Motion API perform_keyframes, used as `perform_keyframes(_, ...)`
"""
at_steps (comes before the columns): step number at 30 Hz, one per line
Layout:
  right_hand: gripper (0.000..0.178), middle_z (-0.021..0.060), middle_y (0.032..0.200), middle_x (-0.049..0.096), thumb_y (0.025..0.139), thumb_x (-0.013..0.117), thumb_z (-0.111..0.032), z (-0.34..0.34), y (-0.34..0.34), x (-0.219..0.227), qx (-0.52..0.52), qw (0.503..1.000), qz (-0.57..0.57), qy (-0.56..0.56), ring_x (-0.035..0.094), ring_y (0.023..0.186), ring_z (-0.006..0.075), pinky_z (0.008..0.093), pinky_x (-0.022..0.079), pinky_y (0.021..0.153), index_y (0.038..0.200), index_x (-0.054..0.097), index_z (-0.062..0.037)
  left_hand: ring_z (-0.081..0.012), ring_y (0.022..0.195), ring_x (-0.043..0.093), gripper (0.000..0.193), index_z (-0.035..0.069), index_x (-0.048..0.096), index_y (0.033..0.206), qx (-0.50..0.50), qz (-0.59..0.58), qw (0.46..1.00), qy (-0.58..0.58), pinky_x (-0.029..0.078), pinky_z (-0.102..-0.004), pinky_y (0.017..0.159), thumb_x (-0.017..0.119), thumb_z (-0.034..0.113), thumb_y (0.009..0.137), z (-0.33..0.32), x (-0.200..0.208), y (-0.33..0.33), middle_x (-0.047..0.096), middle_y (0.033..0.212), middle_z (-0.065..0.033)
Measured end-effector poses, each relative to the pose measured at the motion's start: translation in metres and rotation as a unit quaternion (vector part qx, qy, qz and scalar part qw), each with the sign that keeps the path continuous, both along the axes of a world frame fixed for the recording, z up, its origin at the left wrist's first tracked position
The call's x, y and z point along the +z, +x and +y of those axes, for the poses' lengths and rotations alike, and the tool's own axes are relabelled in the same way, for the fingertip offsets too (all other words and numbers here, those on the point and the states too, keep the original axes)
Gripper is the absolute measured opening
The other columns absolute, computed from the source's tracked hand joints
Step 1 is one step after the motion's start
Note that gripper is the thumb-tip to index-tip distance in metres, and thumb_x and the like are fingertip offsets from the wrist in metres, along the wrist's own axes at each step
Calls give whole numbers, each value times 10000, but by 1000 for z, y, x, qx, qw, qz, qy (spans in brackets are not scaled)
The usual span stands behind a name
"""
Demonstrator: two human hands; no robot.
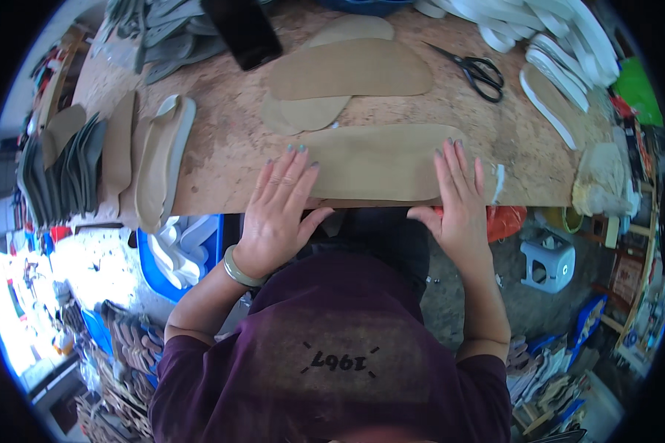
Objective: Applying adhesive and preparing components for shoe assembly at a manufacturing station.
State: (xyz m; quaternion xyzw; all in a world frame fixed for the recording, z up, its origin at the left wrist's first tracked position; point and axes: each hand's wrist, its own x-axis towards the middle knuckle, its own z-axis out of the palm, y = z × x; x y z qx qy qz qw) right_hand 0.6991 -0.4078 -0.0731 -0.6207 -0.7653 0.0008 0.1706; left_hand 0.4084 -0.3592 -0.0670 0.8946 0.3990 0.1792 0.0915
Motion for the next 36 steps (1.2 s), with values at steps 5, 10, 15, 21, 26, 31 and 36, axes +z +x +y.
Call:
perform_keyframes(5, 865, 232, 1470, 415, 805, 653, -544, 6, -58, -1, 164, 982, 69, -68, 379, 1390, 384, 524, 313, 1122, 1388, 426, 55, -285, 1043, 631, 536, -34, 495, 1307, 159, -236, 945, -160, 514, -382, 890, 713, 144, 851, 11, -17, -14, 596, 1213, -197)
perform_keyframes(10, 823, 245, 1406, 478, 802, 690, -494, 23, -87, -3, 228, 967, 88, -70, 428, 1357, 375, 489, 355, 1107, 1354, 453, 68, -138, 713, 613, 354, -12, 560, 1154, 194, -240, 909, -280, 512, -280, 651, 713, 121, 863, 40, -18, -1, 634, 851, -84)
perform_keyframes(15, 739, 236, 1306, 565, 826, 677, -496, 33, -95, -5, 247, 964, 95, -37, 501, 1287, 372, 474, 382, 1075, 1274, 530, 72, -91, 682, 573, 221, -22, 589, 1055, 195, -316, 867, -331, 485, -245, 620, 674, 102, 893, 45, -38, -6, 609, 773, -31)
perform_keyframes(21, 722, 217, 1353, 536, 824, 685, -466, 49, -86, -2, 272, 951, 136, -57, 468, 1322, 365, 485, 372, 1093, 1299, 520, 53, -56, 632, 552, 128, -2, 592, 1018, 240, -402, 773, -429, 465, -213, 564, 605, 109, 956, 46, -32, -13, 604, 775, -7)
perform_keyframes(26, 737, 211, 1388, 511, 815, 698, -447, 44, -89, -8, 240, 966, 82, -56, 442, 1347, 366, 497, 373, 1097, 1326, 499, 44, -60, 619, 554, 144, -1, 585, 1048, 249, -408, 756, -448, 467, -211, 550, 578, 124, 976, 44, -31, -13, 607, 775, -13)
perform_keyframes(31, 727, 211, 1384, 511, 825, 690, -453, 46, -98, 3, 255, 956, 125, -81, 442, 1347, 352, 477, 364, 1110, 1317, 508, 49, -77, 635, 571, 176, -9, 579, 1087, 230, -393, 737, -499, 480, -222, 569, 570, 133, 982, 52, -25, -19, 616, 789, -21)
perform_keyframes(36, 731, 209, 1378, 515, 828, 690, -445, 54, -111, -5, 281, 953, 99, -62, 452, 1340, 336, 469, 358, 1116, 1324, 498, 57, -101, 692, 603, 193, -21, 574, 1088, 186, -348, 820, -414, 505, -254, 607, 596, 123, 960, 60, -29, -14, 624, 780, -42)
